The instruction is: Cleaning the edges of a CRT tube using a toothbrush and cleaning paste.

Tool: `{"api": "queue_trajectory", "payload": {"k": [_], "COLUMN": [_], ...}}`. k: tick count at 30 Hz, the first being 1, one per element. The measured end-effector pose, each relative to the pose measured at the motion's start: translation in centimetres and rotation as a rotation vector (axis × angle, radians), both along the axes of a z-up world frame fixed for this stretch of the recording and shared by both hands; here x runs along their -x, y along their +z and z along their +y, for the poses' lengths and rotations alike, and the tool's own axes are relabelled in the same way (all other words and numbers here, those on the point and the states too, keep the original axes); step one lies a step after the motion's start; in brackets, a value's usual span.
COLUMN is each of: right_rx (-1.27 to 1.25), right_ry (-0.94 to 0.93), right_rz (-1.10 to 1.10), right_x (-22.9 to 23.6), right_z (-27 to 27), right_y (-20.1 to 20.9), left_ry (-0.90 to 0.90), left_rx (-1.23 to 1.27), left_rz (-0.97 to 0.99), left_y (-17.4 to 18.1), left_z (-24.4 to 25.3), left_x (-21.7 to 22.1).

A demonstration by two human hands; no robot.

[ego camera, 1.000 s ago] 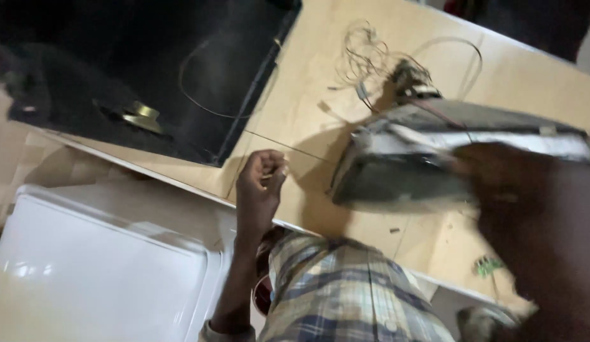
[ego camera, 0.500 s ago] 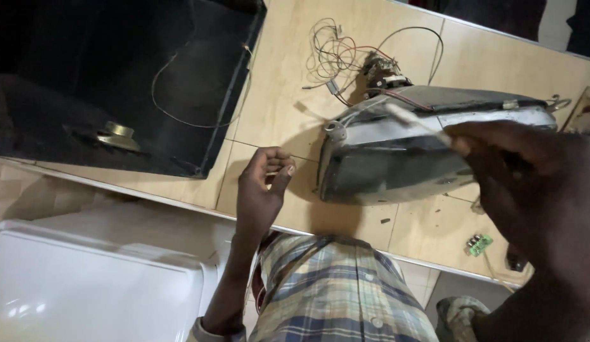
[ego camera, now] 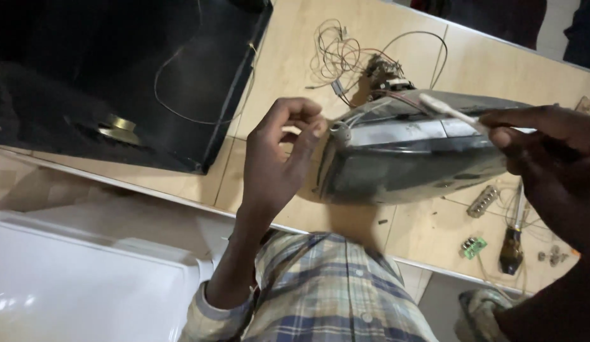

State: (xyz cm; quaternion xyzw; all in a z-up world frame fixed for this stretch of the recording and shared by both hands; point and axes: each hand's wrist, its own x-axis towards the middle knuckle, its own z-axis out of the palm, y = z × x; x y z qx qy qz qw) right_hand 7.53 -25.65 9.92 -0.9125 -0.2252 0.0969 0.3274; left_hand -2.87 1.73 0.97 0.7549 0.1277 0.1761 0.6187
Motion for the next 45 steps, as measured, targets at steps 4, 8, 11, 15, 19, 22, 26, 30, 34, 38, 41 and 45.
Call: {"api": "queue_trajectory", "payload": {"k": [4,8,11,15,19,22,26,30,34,38,41,45], "right_rx": [-0.009,0.345,0.010,0.067,0.714,0.158,0.082,0.171,-0.047,0.072,0.136,0.265], "right_ry": [-0.227,0.016,-0.077,-0.400,-0.532,-0.250,-0.623,-0.721,-0.609,-0.429,-0.529,-0.602], "right_rz": [0.003,-0.035,0.019,-0.223,-0.102,-0.158,-0.123,-0.348,-0.355,-0.294,-0.224,-0.430], "right_x": [2.0,4.8,3.7,4.1,8.9,8.9,6.7,7.1,9.4,9.4,6.0,3.8], "right_z": [0.8,3.0,-2.7,-9.0,0.9,0.4,-7.8,-12.9,-3.1,1.3,-2.8,-9.5], "right_y": [-1.7,0.9,-1.7,-6.3,-2.8,-2.0,-4.5,-7.9,-4.7,-5.3,-5.2,-3.8], "left_ry": [-0.049,-0.075,-0.066,-0.075,-0.094,-0.096,-0.100,-0.127,-0.157,-0.150,-0.149,-0.140], "left_rx": [-0.041,-0.031,-0.074,-0.056,-0.047,-0.051,-0.118,-0.148,-0.193,-0.181,-0.197,-0.179], "left_rz": [-0.036,-0.048,-0.069,-0.094,-0.119,-0.168,-0.172,-0.201,-0.188,-0.150,-0.105,-0.103], "left_y": [0.4,-0.4,-0.8,-0.5,-0.8,-1.3,-1.5,-1.8,-1.2,-1.0,-0.7,-0.8], "left_z": [-1.2,-2.3,-2.0,-2.1,-1.8,-1.9,-1.3,-0.7,-0.5,-0.5,-0.2,-0.2], "left_x": [-1.1,-1.7,-2.1,-1.6,-1.8,-1.9,-1.9,-2.4,-2.2,-2.3,-2.1,-2.2]}}
